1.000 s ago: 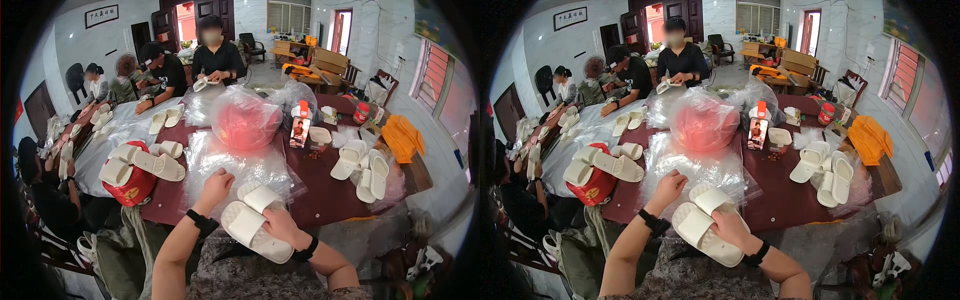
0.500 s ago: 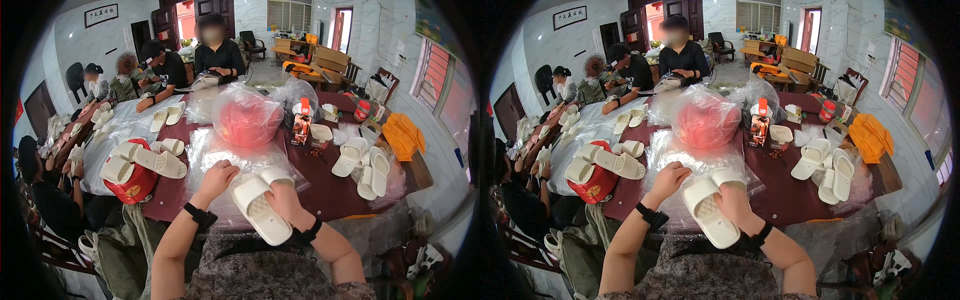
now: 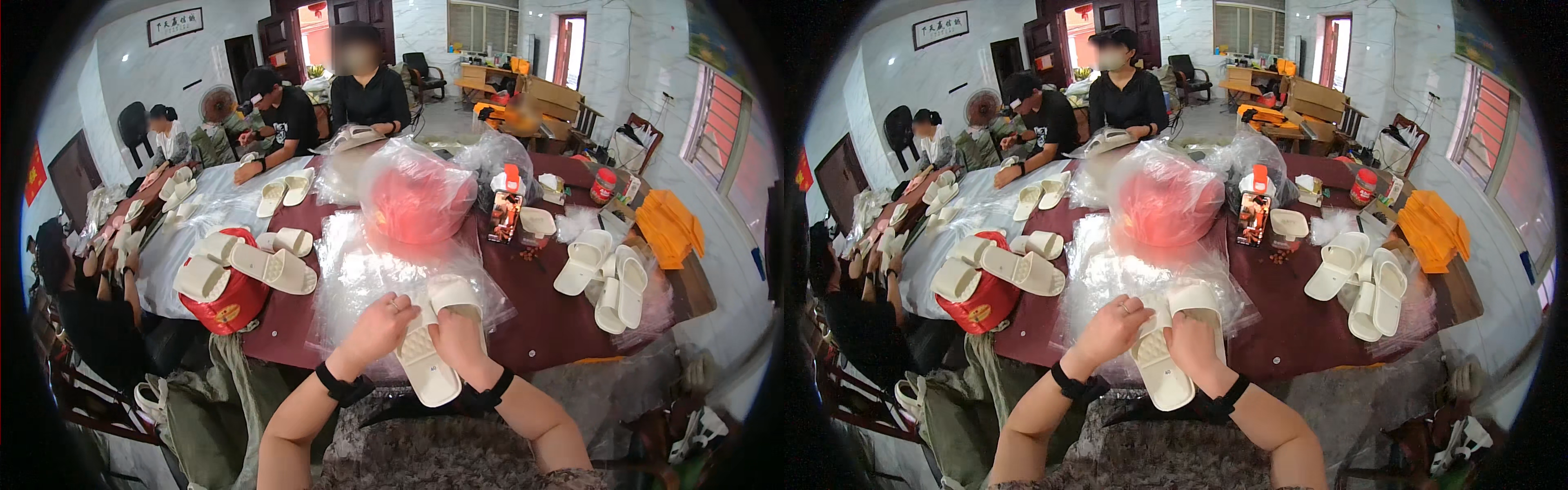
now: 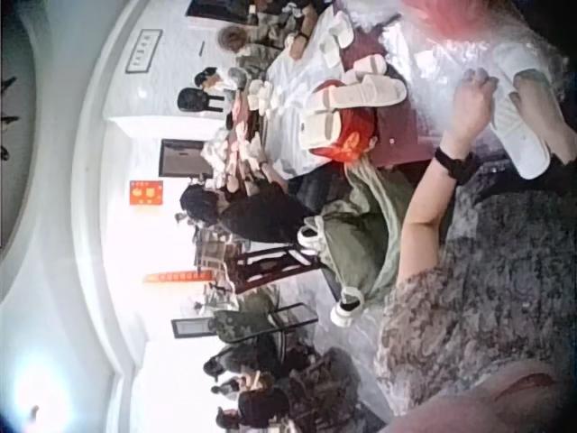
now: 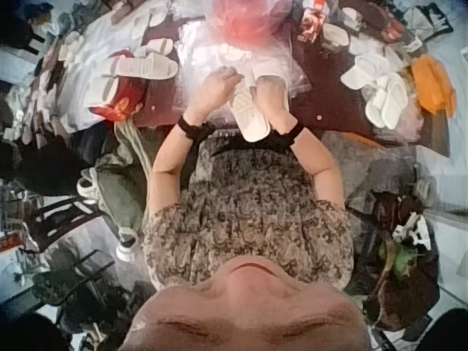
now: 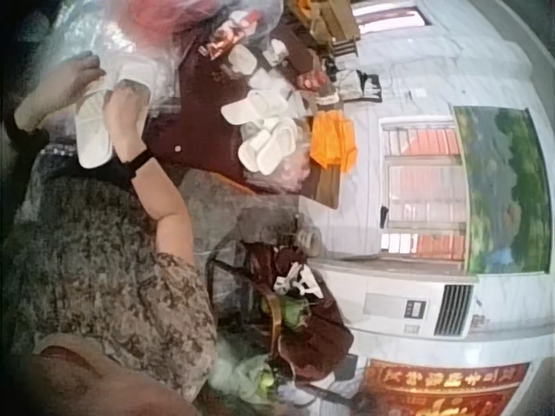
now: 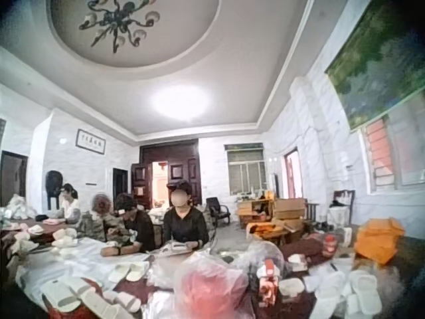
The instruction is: Inspecting and packaging white slide sandals into plastic bags in a manufacturing setting.
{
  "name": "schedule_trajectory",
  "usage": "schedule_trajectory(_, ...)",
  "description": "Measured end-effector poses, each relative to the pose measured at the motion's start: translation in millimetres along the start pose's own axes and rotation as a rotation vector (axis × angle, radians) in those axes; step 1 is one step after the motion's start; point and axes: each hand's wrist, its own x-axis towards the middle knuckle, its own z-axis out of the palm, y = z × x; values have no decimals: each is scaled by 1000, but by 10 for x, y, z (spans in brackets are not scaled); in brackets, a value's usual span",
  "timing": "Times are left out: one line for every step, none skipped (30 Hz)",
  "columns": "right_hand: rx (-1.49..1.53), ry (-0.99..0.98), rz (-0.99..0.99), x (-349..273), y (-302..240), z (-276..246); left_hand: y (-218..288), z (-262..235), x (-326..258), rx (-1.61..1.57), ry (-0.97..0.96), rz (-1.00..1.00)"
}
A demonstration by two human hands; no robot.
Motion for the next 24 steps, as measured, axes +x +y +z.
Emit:
schedule_trajectory(5,-6,-6,-11,-32,-18,80,-44,-29,3,-1,-9)
schedule_trajectory(30,-16,19,0,-82,-40,163,-98,-77,-4,25,2)
schedule_trajectory(57,-26,40,29,-124,-39,218,-132,-122,-8,51,13)
schedule_trajectory(67,-29,21,81,-108,27,240,-159,-156,9,54,1)
schedule_trajectory(52,-21,28,127,-65,132,277,-213,-212,-22,74,-43)
schedule_trajectory(45,-16,19,190,-63,226,293,-281,-287,-40,100,-96)
schedule_trajectory(58,-17,52,207,-24,256,232,-215,-345,-85,154,-106)
schedule_trajectory(23,-31,74,256,-66,231,162,-148,-394,-151,182,-171)
schedule_trajectory(-42,-12,68,273,43,317,167,-134,-345,-135,149,-248)
schedule_trajectory(-38,-43,58,307,60,329,20,-24,-362,-114,194,-195)
schedule_trajectory(14,-13,77,307,56,384,8,-14,-346,-116,168,-250)
schedule_trajectory(-56,33,29,321,99,475,76,-55,-294,-74,92,-334)
schedule_trajectory(-139,123,-153,349,79,520,125,-93,-297,-82,79,-364)
schedule_trajectory(29,99,-200,344,48,512,105,-70,-353,-98,61,-307)
schedule_trajectory(193,69,-248,368,44,527,47,79,-359,-109,-31,-267)
schedule_trajectory(37,29,-267,388,239,658,50,257,-294,-82,3,-216)
schedule_trajectory(41,219,-153,425,321,835,-2,475,-294,4,77,-113)
schedule_trajectory(110,117,-215,432,225,678,45,443,-304,1,39,-118)
schedule_trajectory(447,336,-80,391,456,946,148,365,-213,-41,1,-71)
schedule_trajectory(454,337,-103,407,535,1045,172,311,-207,-23,14,-77)
schedule_trajectory(514,296,-68,438,561,1094,195,295,-234,-41,3,-91)
schedule_trajectory(572,255,-29,498,589,1145,209,306,-265,-62,-11,-101)
schedule_trajectory(770,143,19,467,392,1011,135,427,-369,-21,141,-46)
schedule_trajectory(771,147,10,531,372,1004,130,376,-355,-13,147,-43)
